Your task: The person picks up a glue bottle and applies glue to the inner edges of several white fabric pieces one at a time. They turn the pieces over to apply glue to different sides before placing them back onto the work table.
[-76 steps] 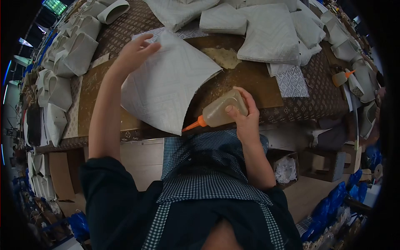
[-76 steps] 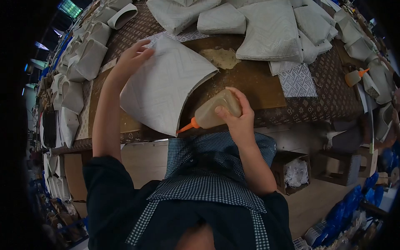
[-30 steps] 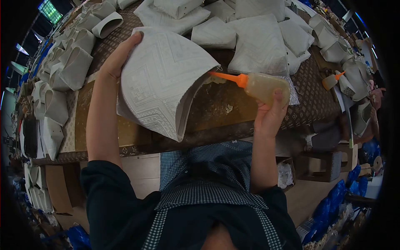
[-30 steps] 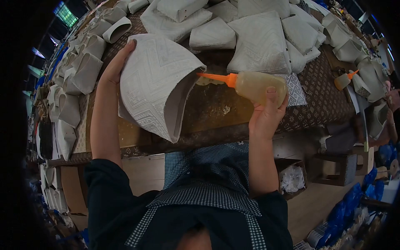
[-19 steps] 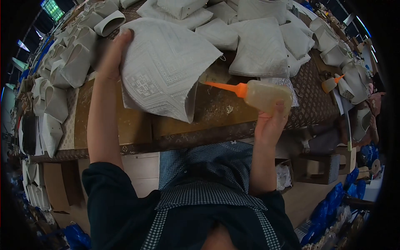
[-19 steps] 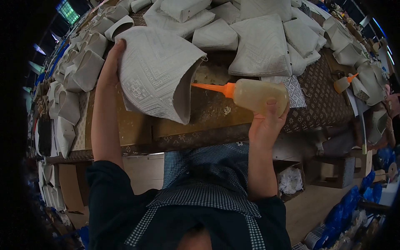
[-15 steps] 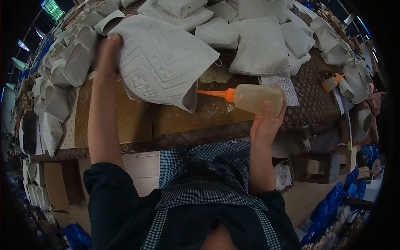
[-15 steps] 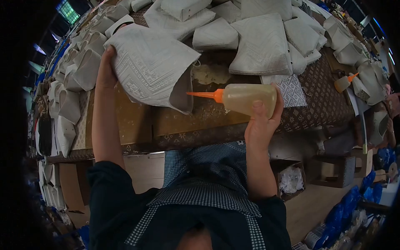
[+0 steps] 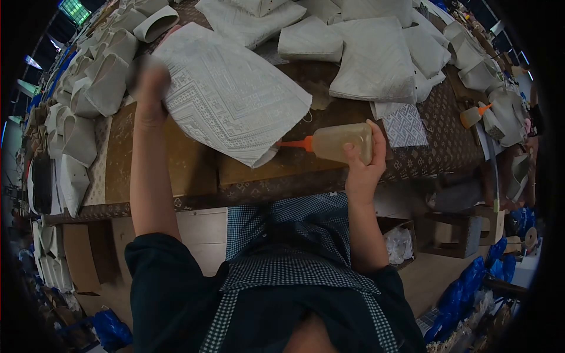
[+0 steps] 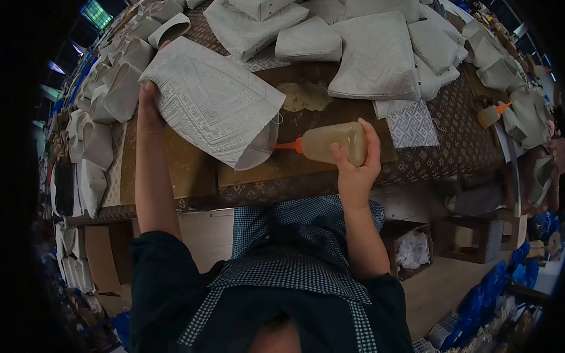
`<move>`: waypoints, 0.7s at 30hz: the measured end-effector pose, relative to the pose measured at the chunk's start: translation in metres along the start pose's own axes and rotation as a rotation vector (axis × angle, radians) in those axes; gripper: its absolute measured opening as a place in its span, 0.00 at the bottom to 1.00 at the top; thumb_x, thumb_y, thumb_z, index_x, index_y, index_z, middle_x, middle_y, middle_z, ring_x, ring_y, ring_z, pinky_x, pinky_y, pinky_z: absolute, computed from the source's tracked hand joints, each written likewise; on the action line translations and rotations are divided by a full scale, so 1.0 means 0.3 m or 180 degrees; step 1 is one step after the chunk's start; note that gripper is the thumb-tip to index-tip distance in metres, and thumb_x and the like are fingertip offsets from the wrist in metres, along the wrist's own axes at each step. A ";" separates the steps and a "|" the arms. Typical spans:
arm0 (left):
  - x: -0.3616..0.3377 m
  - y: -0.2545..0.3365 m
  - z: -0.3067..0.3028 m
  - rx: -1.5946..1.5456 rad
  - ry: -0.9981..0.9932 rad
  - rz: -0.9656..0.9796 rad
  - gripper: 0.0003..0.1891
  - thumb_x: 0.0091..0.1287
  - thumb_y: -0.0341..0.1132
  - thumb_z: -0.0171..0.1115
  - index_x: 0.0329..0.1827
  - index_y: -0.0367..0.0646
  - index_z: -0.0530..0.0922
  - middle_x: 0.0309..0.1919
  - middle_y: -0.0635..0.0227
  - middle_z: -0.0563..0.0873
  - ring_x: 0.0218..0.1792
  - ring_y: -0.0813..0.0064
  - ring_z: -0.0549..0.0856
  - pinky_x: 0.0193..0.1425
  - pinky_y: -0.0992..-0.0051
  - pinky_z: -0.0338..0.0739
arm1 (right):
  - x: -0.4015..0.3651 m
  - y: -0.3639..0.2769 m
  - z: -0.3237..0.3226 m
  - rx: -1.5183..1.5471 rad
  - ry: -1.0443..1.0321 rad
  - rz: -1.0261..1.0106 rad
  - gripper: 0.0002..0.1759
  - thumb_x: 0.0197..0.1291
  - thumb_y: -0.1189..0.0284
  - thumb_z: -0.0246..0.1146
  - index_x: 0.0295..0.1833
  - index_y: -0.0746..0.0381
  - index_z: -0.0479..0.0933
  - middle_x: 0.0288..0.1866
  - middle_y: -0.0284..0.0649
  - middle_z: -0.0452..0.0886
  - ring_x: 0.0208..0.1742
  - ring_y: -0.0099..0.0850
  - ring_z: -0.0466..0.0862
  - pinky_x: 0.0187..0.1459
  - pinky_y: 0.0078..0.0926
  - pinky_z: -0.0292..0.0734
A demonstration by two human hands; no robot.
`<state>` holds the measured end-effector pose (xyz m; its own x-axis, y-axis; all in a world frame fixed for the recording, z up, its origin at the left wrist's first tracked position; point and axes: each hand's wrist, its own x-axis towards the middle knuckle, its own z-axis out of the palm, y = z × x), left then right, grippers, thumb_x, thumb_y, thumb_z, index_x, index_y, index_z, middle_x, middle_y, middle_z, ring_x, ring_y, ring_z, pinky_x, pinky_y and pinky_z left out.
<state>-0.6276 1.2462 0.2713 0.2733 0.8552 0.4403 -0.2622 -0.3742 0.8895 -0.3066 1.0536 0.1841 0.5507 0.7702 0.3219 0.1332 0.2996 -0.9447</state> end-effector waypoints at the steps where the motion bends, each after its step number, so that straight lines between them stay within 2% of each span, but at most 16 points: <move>1: -0.008 -0.003 -0.002 0.0019 0.0073 -0.0019 0.45 0.58 0.59 0.66 0.71 0.35 0.67 0.59 0.62 0.79 0.57 0.72 0.79 0.63 0.72 0.71 | -0.007 0.010 -0.005 0.0113 0.0030 0.0046 0.33 0.57 0.78 0.70 0.68 0.60 0.67 0.58 0.36 0.74 0.57 0.26 0.75 0.60 0.25 0.73; 2: -0.017 -0.007 -0.008 0.0038 0.0146 -0.0039 0.44 0.58 0.59 0.67 0.70 0.35 0.68 0.58 0.63 0.80 0.56 0.72 0.80 0.61 0.72 0.72 | -0.012 0.017 -0.009 0.0227 0.0062 0.0093 0.33 0.57 0.78 0.70 0.68 0.60 0.67 0.58 0.36 0.74 0.56 0.26 0.75 0.59 0.25 0.73; 5: -0.019 -0.052 -0.079 0.0072 0.0129 -0.0181 0.48 0.57 0.60 0.67 0.73 0.35 0.64 0.63 0.62 0.76 0.61 0.70 0.76 0.65 0.70 0.70 | -0.018 0.023 -0.006 0.0537 0.0230 0.0181 0.33 0.58 0.77 0.70 0.69 0.60 0.67 0.58 0.36 0.74 0.56 0.27 0.75 0.59 0.25 0.73; 6: -0.017 -0.055 -0.088 0.0081 0.0088 -0.0241 0.50 0.56 0.62 0.67 0.75 0.36 0.61 0.66 0.61 0.74 0.64 0.68 0.74 0.68 0.68 0.68 | -0.021 0.025 -0.007 0.0460 0.0177 0.0159 0.33 0.58 0.77 0.70 0.69 0.60 0.67 0.58 0.37 0.74 0.57 0.27 0.75 0.59 0.25 0.73; 9: -0.026 -0.057 -0.091 0.0078 0.0070 -0.0174 0.50 0.56 0.62 0.67 0.75 0.36 0.61 0.66 0.61 0.74 0.64 0.68 0.74 0.68 0.68 0.68 | -0.032 0.034 -0.016 0.0302 0.0071 0.0126 0.33 0.58 0.76 0.70 0.69 0.61 0.67 0.59 0.37 0.74 0.57 0.27 0.75 0.60 0.25 0.72; 11: -0.031 -0.098 -0.143 0.0045 0.0139 -0.0275 0.45 0.55 0.59 0.69 0.68 0.34 0.68 0.57 0.63 0.80 0.55 0.71 0.79 0.60 0.71 0.73 | -0.039 0.044 -0.024 0.0291 0.0076 0.0152 0.33 0.58 0.75 0.70 0.69 0.61 0.67 0.59 0.37 0.74 0.57 0.28 0.75 0.60 0.25 0.72; 13: -0.035 -0.071 -0.103 0.0035 0.0219 -0.0212 0.43 0.55 0.59 0.69 0.66 0.33 0.71 0.53 0.64 0.83 0.52 0.73 0.82 0.57 0.72 0.75 | -0.048 0.063 -0.020 0.0402 0.0266 0.0156 0.33 0.58 0.75 0.70 0.69 0.61 0.67 0.59 0.38 0.73 0.58 0.28 0.74 0.61 0.26 0.71; 15: -0.047 -0.021 -0.020 0.0035 0.0301 0.0020 0.46 0.54 0.60 0.70 0.68 0.34 0.70 0.54 0.63 0.82 0.52 0.72 0.81 0.58 0.72 0.74 | -0.056 0.077 -0.020 0.0368 0.0342 0.0166 0.33 0.58 0.74 0.70 0.69 0.61 0.67 0.60 0.38 0.73 0.59 0.28 0.74 0.62 0.26 0.71; 17: -0.056 -0.010 -0.018 0.0135 0.0231 -0.0020 0.47 0.54 0.60 0.70 0.70 0.35 0.68 0.57 0.62 0.81 0.55 0.72 0.80 0.60 0.72 0.73 | -0.062 0.083 -0.021 0.0202 0.0276 0.0182 0.33 0.58 0.74 0.70 0.69 0.62 0.66 0.61 0.38 0.72 0.60 0.29 0.73 0.62 0.27 0.70; 21: -0.048 0.023 0.031 0.0250 0.0191 0.0161 0.51 0.53 0.61 0.69 0.73 0.35 0.64 0.62 0.60 0.77 0.61 0.70 0.77 0.65 0.71 0.69 | -0.064 0.076 -0.026 0.0595 0.0365 0.0279 0.33 0.58 0.73 0.70 0.68 0.62 0.67 0.61 0.38 0.72 0.60 0.28 0.73 0.62 0.26 0.70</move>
<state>-0.6247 1.2280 0.2723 0.2051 0.8536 0.4789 -0.2004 -0.4423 0.8742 -0.3078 1.0412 0.1559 0.6449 0.7320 0.2199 -0.0683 0.3417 -0.9373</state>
